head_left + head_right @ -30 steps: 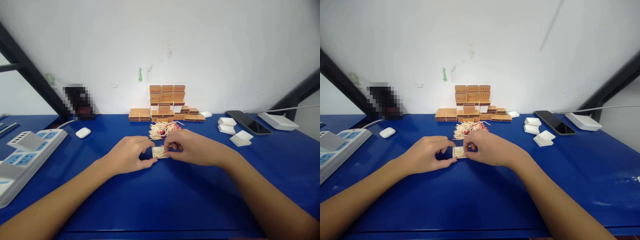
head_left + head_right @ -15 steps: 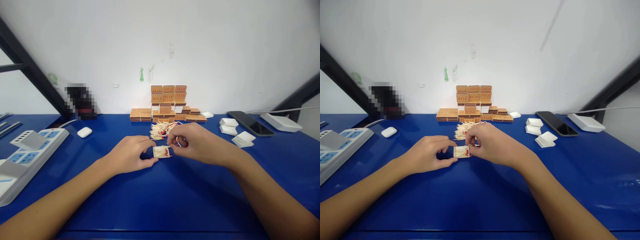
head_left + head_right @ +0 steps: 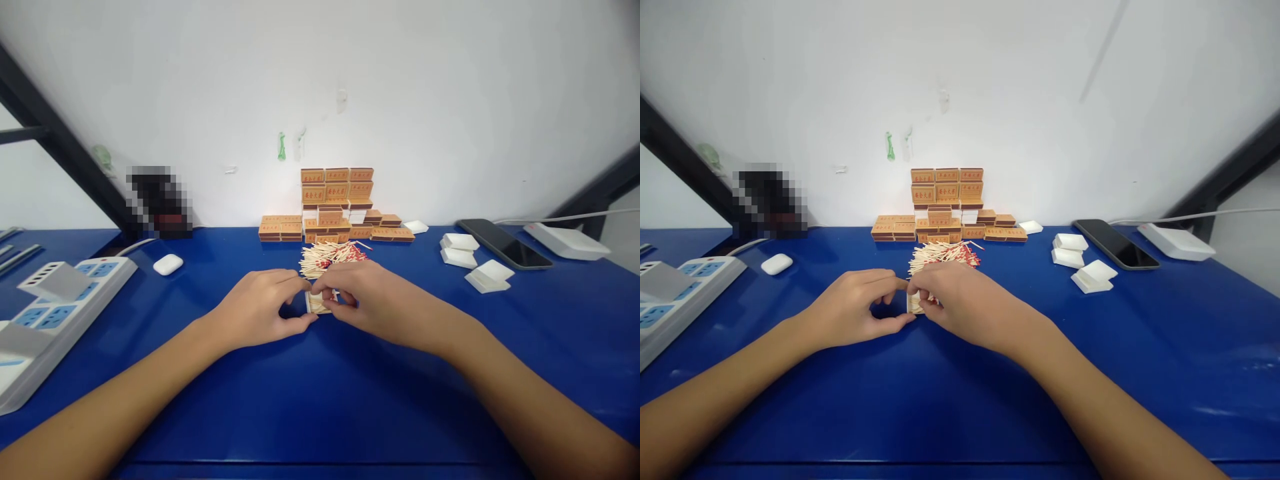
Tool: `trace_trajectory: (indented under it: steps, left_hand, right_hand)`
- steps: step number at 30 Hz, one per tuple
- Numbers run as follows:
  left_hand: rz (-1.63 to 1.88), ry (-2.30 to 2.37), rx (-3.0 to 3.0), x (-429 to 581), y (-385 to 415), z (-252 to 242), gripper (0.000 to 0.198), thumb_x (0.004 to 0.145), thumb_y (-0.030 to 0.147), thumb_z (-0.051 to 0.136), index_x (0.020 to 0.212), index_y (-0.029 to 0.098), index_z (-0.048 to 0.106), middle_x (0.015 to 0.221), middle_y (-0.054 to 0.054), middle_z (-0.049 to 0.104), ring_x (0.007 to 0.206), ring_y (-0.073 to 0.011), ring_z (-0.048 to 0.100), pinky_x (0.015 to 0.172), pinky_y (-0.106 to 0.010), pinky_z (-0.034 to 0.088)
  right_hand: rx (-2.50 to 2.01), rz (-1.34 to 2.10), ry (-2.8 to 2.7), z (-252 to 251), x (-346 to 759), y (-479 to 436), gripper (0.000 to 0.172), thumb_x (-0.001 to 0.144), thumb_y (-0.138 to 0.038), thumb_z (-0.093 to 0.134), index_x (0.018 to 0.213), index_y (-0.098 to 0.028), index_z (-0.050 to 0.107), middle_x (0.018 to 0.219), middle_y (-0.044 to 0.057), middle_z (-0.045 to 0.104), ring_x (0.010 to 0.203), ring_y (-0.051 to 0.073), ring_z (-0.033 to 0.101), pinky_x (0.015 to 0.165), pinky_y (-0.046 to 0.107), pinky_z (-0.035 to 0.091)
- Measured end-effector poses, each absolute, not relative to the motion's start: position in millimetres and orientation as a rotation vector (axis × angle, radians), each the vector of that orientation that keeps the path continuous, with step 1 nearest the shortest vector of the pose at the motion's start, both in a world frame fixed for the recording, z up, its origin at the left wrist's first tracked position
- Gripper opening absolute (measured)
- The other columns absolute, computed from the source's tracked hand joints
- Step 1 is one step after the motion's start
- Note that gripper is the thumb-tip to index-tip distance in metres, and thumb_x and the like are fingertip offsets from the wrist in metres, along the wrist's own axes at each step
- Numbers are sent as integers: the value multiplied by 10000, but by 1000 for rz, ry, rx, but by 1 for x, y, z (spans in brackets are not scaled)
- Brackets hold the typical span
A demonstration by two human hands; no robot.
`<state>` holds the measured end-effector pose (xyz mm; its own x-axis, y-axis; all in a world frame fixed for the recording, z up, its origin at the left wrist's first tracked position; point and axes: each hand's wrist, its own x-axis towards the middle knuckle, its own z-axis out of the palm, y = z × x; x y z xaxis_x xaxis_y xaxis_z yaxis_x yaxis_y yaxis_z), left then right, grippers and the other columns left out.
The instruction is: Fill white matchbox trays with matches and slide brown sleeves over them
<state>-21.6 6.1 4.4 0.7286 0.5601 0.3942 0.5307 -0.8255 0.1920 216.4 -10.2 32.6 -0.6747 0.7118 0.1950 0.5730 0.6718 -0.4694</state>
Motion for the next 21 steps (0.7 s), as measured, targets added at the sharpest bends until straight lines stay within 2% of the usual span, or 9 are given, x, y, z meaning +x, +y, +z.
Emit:
trace_trajectory:
  steps: [10, 16, 21]
  left_hand:
    - [712, 861, 2869, -22, 5, 5, 219, 921, 347, 728, 1033, 160, 711, 771, 16, 629, 653, -132, 574, 594, -263, 431]
    - [613, 900, 2855, -22, 7, 5, 220, 921, 356, 719, 1035, 167, 717, 785, 13, 632, 661, -137, 578, 605, -274, 432]
    - [491, 987, 2781, -23, 8, 3, 262, 919, 409, 727, 1055, 185, 724, 790, 17, 638, 651, -134, 569, 596, -274, 401]
  right_hand:
    - [-1106, 486, -2617, 26, 221, 0, 118, 921, -106, 646, 946, -181, 733, 947, 52, 678, 862, 183, 616, 768, 302, 447]
    - [-1133, 441, -2593, 25, 221, 1, 136, 944, -118, 598, 895, -177, 710, 927, 53, 674, 843, 175, 602, 749, 298, 429]
    - [-1183, 501, -2583, 33, 237, 2, 57, 914, -230, 670, 875, -212, 707, 861, 14, 680, 768, 158, 576, 671, 285, 404]
